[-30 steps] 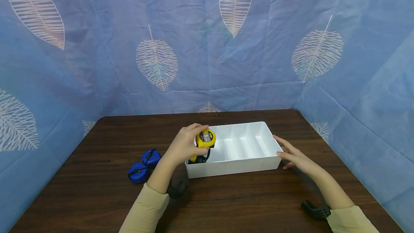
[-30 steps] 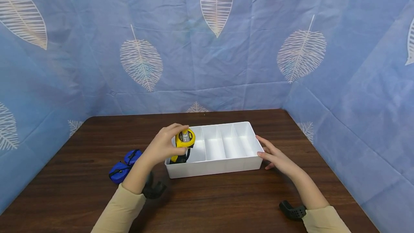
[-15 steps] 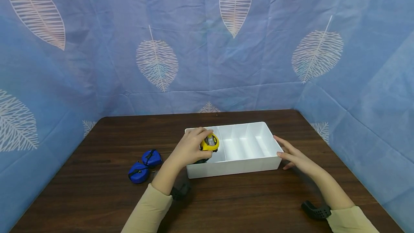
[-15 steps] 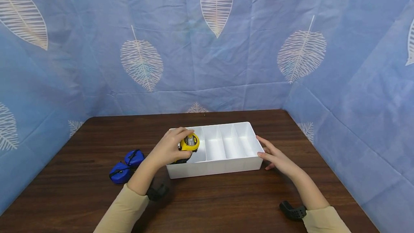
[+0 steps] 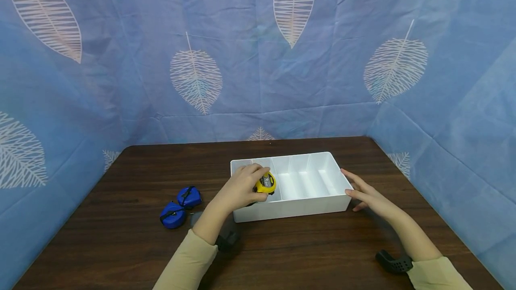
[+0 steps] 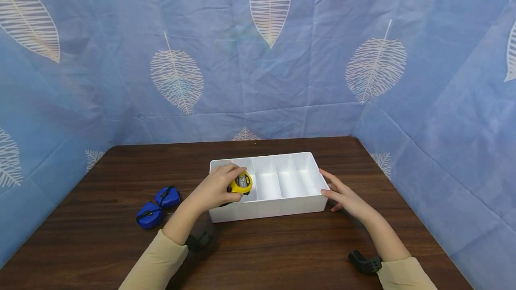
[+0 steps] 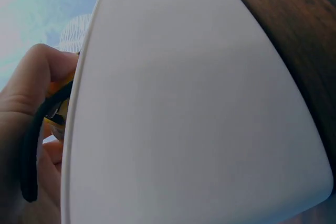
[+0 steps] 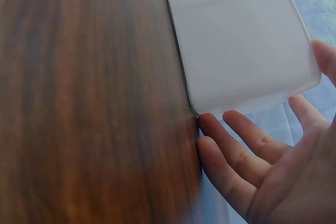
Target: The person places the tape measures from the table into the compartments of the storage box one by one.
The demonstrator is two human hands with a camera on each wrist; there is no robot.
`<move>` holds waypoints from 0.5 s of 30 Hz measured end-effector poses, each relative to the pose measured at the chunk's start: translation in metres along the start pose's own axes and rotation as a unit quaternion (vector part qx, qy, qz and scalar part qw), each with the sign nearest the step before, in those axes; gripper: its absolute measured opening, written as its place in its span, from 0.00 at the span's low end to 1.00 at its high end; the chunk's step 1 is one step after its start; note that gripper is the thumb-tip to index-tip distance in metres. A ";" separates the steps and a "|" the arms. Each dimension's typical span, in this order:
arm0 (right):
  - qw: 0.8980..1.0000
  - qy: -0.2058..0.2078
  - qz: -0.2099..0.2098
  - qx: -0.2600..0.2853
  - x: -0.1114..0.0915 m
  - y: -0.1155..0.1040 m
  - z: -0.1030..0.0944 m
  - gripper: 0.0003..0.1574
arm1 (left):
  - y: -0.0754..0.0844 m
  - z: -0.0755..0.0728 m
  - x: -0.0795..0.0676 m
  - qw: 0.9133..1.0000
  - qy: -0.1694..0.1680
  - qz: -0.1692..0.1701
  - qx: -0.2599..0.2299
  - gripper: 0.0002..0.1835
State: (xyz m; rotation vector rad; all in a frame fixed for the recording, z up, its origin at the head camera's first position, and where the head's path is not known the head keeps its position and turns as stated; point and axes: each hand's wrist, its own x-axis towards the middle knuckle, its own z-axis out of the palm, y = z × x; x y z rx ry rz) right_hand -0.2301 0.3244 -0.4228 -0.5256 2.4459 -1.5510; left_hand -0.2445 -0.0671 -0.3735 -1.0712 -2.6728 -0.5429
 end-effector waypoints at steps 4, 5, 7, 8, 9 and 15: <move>1.000 -0.001 -0.002 0.002 0.000 0.000 0.000 0.42 | 0.002 0.001 0.000 1.000 -0.013 0.001 -0.001 0.36; 1.000 -0.001 -0.002 0.003 0.000 0.000 0.000 0.42 | 0.003 0.001 0.000 1.000 -0.016 0.000 0.001 0.36; 1.000 -0.001 -0.001 0.004 0.000 0.000 0.000 0.42 | 0.004 0.002 0.000 1.000 -0.022 -0.003 0.010 0.36; 1.000 0.000 0.000 0.004 0.000 0.000 0.000 0.42 | 0.005 0.002 0.000 1.000 -0.025 -0.005 0.011 0.36; 1.000 0.000 0.000 0.004 0.000 0.000 0.000 0.42 | 0.005 0.002 0.001 0.999 -0.028 -0.008 0.013 0.36; 1.000 0.002 0.004 0.001 0.001 0.002 -0.001 0.42 | 0.006 0.003 0.001 0.999 -0.037 -0.012 0.017 0.36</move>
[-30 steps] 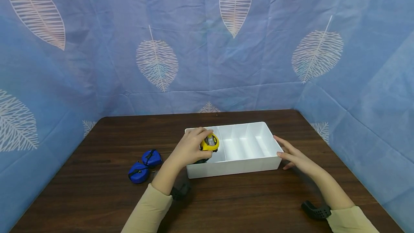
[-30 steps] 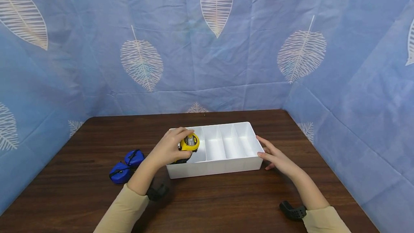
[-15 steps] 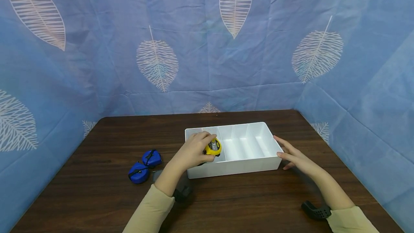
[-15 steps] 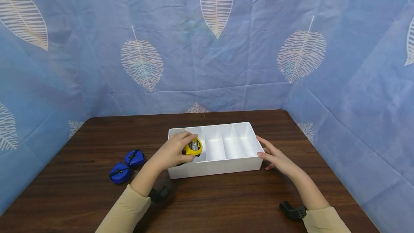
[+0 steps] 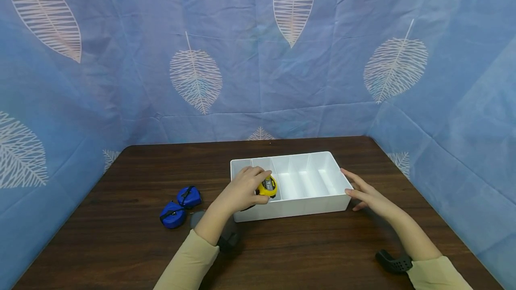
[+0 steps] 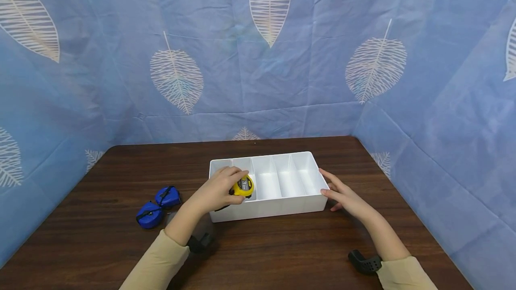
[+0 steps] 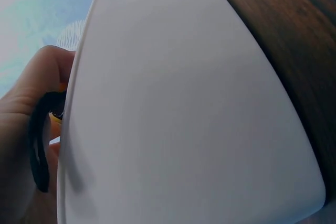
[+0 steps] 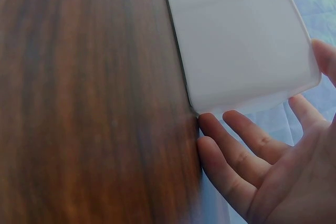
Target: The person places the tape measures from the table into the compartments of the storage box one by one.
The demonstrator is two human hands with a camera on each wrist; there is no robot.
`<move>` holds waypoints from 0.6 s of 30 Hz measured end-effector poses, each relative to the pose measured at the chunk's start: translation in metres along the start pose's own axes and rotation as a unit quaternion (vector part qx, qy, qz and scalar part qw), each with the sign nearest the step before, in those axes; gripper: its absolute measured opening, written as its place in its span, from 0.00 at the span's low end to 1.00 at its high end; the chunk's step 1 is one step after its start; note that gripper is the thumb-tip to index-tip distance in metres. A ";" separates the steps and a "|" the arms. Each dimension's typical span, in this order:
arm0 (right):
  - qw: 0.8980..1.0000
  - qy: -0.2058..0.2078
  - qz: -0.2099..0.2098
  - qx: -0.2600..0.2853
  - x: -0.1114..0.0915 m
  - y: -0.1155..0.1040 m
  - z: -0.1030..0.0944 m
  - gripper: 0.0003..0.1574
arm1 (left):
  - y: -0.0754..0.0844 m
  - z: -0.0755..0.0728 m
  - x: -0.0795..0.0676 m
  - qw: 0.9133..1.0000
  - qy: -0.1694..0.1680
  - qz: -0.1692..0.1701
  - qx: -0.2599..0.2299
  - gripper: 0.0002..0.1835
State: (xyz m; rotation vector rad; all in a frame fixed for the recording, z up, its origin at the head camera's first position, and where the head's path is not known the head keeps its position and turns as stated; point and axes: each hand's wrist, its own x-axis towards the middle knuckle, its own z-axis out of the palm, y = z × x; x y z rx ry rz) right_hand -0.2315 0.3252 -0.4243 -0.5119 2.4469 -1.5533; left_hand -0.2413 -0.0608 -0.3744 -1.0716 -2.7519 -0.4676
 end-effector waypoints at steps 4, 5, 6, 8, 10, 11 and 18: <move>1.000 -0.002 0.000 0.001 0.000 0.000 -0.001 0.42 | -0.001 0.001 0.000 1.000 -0.002 0.000 -0.004 0.36; 1.000 -0.002 0.000 0.001 0.000 0.000 -0.001 0.42 | -0.001 0.001 0.000 1.000 -0.002 -0.001 -0.007 0.36; 1.000 -0.003 0.000 0.002 0.000 0.000 -0.001 0.42 | -0.001 0.001 0.000 1.000 -0.003 -0.002 -0.009 0.36; 1.000 -0.002 -0.001 0.002 0.000 0.000 -0.001 0.42 | -0.001 0.001 0.000 1.000 -0.007 -0.004 -0.010 0.36; 1.000 -0.002 0.000 0.001 0.000 0.000 -0.001 0.42 | -0.001 0.002 0.000 1.000 -0.015 -0.008 -0.009 0.36; 1.000 -0.002 0.000 0.001 0.000 0.000 -0.001 0.42 | -0.001 0.002 0.000 1.000 -0.020 -0.010 -0.009 0.36; 1.000 -0.004 0.000 0.002 0.000 0.001 -0.001 0.41 | 0.001 0.002 0.000 0.998 -0.058 -0.012 -0.021 0.31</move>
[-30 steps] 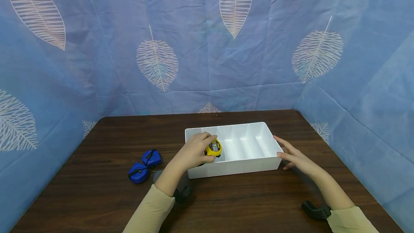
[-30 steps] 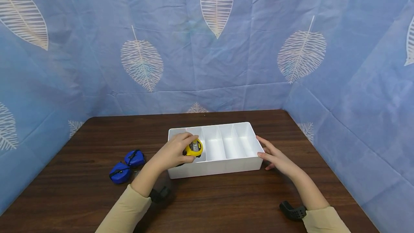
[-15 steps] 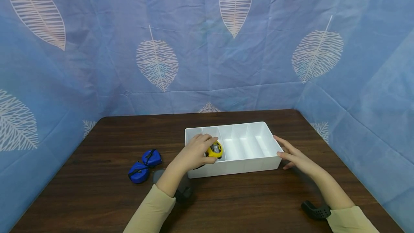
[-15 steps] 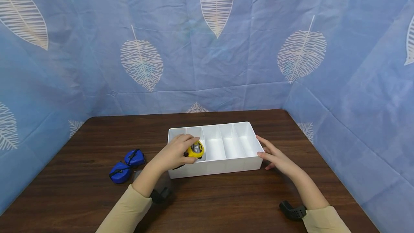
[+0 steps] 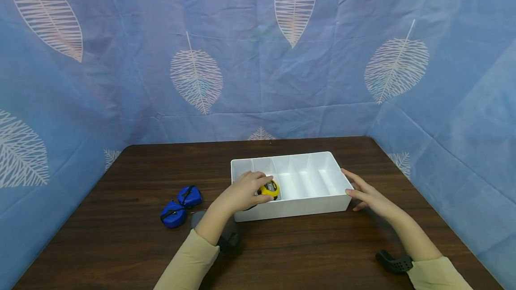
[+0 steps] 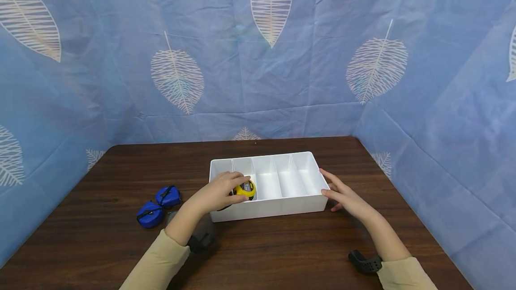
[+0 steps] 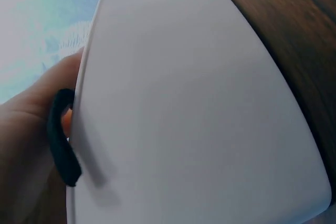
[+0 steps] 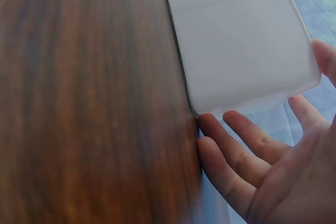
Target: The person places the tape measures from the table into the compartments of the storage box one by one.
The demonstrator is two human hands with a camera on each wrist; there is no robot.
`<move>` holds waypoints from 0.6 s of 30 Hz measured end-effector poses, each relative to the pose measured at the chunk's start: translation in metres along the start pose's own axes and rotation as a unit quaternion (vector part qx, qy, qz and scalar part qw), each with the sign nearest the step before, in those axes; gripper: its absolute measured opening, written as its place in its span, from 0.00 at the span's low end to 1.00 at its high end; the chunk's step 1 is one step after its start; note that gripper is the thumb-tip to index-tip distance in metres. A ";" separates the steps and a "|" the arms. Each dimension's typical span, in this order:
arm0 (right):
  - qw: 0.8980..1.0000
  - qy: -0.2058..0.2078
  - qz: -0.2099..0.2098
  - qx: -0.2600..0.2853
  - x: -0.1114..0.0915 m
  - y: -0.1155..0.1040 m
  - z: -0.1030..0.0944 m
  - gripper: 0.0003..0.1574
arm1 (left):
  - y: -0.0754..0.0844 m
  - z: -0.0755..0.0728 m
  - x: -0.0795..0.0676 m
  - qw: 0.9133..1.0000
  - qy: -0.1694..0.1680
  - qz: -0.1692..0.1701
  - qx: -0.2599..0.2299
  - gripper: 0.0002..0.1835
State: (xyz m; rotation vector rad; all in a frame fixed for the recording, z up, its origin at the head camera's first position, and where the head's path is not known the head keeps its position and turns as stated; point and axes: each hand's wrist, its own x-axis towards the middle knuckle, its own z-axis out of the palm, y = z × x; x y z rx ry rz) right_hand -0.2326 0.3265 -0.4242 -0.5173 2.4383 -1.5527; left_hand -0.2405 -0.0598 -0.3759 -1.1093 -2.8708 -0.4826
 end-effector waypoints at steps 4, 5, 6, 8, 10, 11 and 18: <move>1.000 -0.001 -0.001 0.001 0.000 -0.001 0.000 0.42 | 0.000 0.002 0.000 1.000 -0.005 0.024 -0.001 0.23; 1.000 -0.002 -0.002 0.002 0.000 -0.001 0.000 0.42 | -0.001 0.003 0.000 1.000 -0.005 0.031 -0.001 0.20; 1.000 -0.002 -0.003 0.002 0.000 -0.001 0.000 0.42 | -0.001 0.004 0.000 0.999 -0.005 0.037 0.000 0.18; 1.000 -0.002 -0.003 0.001 0.000 -0.002 0.001 0.42 | -0.002 0.005 0.001 0.999 -0.003 0.045 -0.002 0.14; 1.000 -0.001 -0.004 0.001 0.000 -0.002 0.001 0.42 | -0.002 0.006 0.001 0.999 -0.004 0.051 -0.005 0.12; 1.000 -0.001 -0.003 0.001 0.000 -0.002 0.001 0.42 | -0.002 0.006 0.001 0.999 -0.006 0.052 -0.005 0.12; 1.000 0.000 0.000 0.002 -0.001 -0.002 0.001 0.42 | -0.002 0.005 0.000 0.998 -0.002 0.055 -0.007 0.11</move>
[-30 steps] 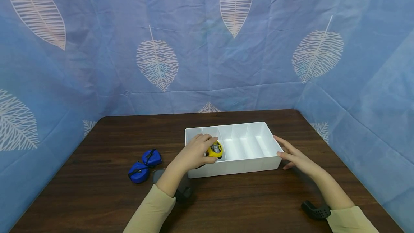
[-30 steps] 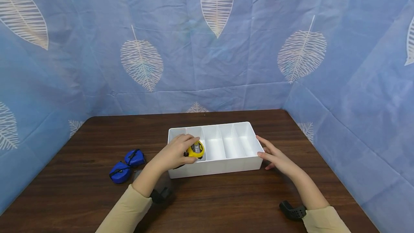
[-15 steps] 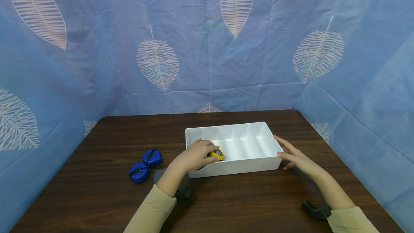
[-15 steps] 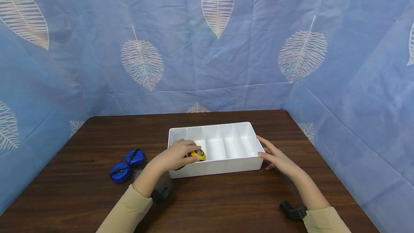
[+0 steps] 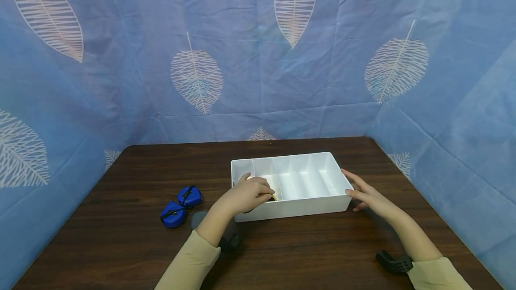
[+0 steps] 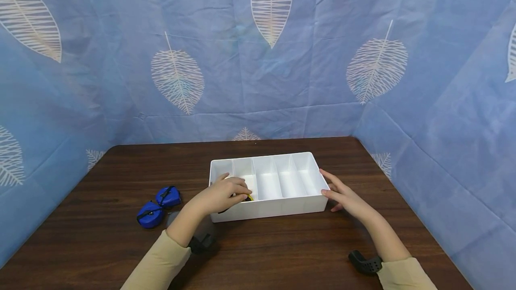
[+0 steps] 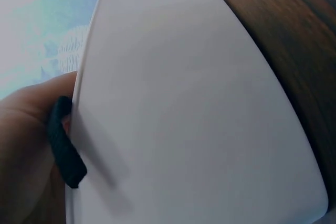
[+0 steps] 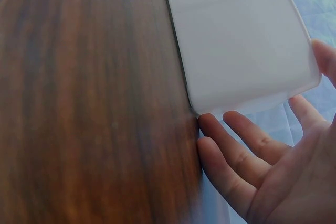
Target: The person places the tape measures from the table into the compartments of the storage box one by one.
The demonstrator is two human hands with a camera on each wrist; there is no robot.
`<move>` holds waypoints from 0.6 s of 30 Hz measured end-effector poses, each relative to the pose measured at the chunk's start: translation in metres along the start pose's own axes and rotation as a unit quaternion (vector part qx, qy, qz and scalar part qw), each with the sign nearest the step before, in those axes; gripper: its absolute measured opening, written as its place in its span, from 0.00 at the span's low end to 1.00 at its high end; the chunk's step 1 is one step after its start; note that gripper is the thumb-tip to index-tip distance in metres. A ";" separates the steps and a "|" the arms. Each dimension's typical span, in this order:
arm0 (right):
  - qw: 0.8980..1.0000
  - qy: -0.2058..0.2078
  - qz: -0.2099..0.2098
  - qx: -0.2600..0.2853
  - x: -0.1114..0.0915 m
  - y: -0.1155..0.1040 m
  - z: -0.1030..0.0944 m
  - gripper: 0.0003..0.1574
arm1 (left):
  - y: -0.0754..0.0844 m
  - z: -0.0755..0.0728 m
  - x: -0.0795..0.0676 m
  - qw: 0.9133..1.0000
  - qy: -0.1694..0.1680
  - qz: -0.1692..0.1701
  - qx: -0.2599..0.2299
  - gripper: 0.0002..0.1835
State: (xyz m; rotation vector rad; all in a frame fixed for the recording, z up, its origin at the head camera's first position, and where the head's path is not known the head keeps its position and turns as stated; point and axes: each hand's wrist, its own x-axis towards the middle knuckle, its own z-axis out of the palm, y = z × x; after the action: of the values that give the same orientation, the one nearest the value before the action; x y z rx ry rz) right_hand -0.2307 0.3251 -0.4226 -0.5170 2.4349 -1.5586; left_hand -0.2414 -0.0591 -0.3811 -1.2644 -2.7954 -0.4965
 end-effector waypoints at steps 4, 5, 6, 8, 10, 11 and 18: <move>1.000 0.002 0.002 0.000 0.000 0.000 0.000 0.42 | 0.001 -0.001 0.000 1.000 0.004 0.006 0.003 0.11; 1.000 0.002 0.002 0.000 0.000 0.000 0.000 0.42 | 0.001 -0.001 0.001 1.000 0.005 0.007 0.005 0.11; 1.000 0.001 0.002 0.000 0.000 0.000 0.000 0.42 | 0.002 -0.001 0.001 1.000 0.005 0.008 0.008 0.11; 1.000 0.001 0.001 0.000 0.000 0.000 0.000 0.42 | 0.003 -0.002 0.001 1.000 0.006 0.008 0.012 0.11; 1.000 -0.001 0.000 -0.001 0.000 0.000 0.000 0.42 | 0.004 -0.002 0.001 1.000 0.006 0.007 0.014 0.12; 1.000 -0.001 0.000 -0.001 0.000 0.000 0.000 0.42 | 0.005 -0.001 0.001 1.000 0.006 0.007 0.015 0.12; 1.000 -0.004 -0.003 -0.001 0.000 0.000 -0.001 0.41 | 0.007 -0.002 -0.001 1.000 -0.001 -0.002 0.019 0.13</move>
State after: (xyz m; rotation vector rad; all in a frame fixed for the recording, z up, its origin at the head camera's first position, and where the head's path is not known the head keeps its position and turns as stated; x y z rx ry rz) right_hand -0.2307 0.3259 -0.4228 -0.5283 2.4316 -1.5545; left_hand -0.2354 -0.0558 -0.3777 -1.2516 -2.7962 -0.4392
